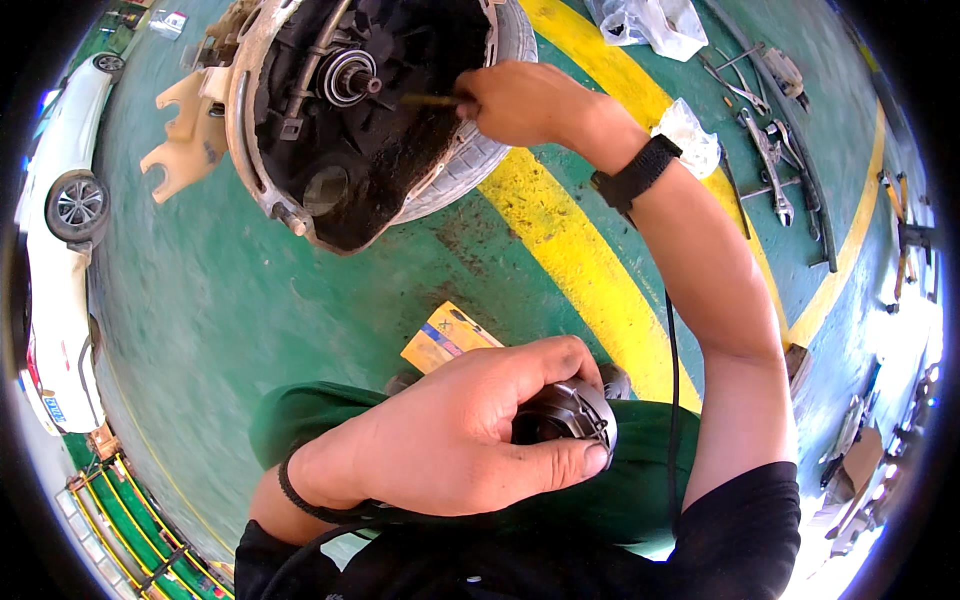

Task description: The person removes a metal part from inside a transmission housing, scrapes the interior using a screwdriver, and installs a new bearing onto the central shaft.

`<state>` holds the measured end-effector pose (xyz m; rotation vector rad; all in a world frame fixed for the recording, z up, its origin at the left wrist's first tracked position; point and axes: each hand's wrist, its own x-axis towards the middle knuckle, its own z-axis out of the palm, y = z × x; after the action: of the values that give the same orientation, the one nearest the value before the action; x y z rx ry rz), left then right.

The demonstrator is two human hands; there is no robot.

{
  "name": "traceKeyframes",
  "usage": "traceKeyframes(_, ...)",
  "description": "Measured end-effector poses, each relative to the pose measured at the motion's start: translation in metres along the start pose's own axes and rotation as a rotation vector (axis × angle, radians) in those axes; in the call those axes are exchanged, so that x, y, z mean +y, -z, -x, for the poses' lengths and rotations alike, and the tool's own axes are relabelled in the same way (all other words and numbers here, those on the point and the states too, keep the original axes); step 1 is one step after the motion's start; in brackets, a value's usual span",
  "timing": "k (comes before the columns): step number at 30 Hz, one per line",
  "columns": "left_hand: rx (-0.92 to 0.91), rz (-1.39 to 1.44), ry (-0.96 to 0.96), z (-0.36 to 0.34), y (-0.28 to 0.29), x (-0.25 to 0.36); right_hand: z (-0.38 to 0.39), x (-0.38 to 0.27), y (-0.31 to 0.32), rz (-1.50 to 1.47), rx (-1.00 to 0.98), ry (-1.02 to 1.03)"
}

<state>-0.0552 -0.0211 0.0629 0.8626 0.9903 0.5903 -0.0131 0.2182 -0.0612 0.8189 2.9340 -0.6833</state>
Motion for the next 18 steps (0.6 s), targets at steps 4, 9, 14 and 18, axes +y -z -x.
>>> traceKeyframes(4, -0.009, -0.015, 0.007, -0.002, 0.001, 0.003, 0.001, 0.010, -0.012, 0.142, 0.186, -0.120)
traceKeyframes(9, -0.035, -0.027, 0.033, -0.003, 0.002, 0.005, 0.001, 0.010, -0.008, 0.234, 0.173, -0.127)
traceKeyframes(14, -0.021, -0.041, 0.023, -0.004, 0.004, -0.001, -0.008, 0.000, 0.030, 0.318, 0.254, -0.074)
traceKeyframes(18, -0.026, -0.067, 0.034, -0.007, 0.003, 0.001, -0.042, 0.002, 0.012, 0.489, 0.323, -0.030)
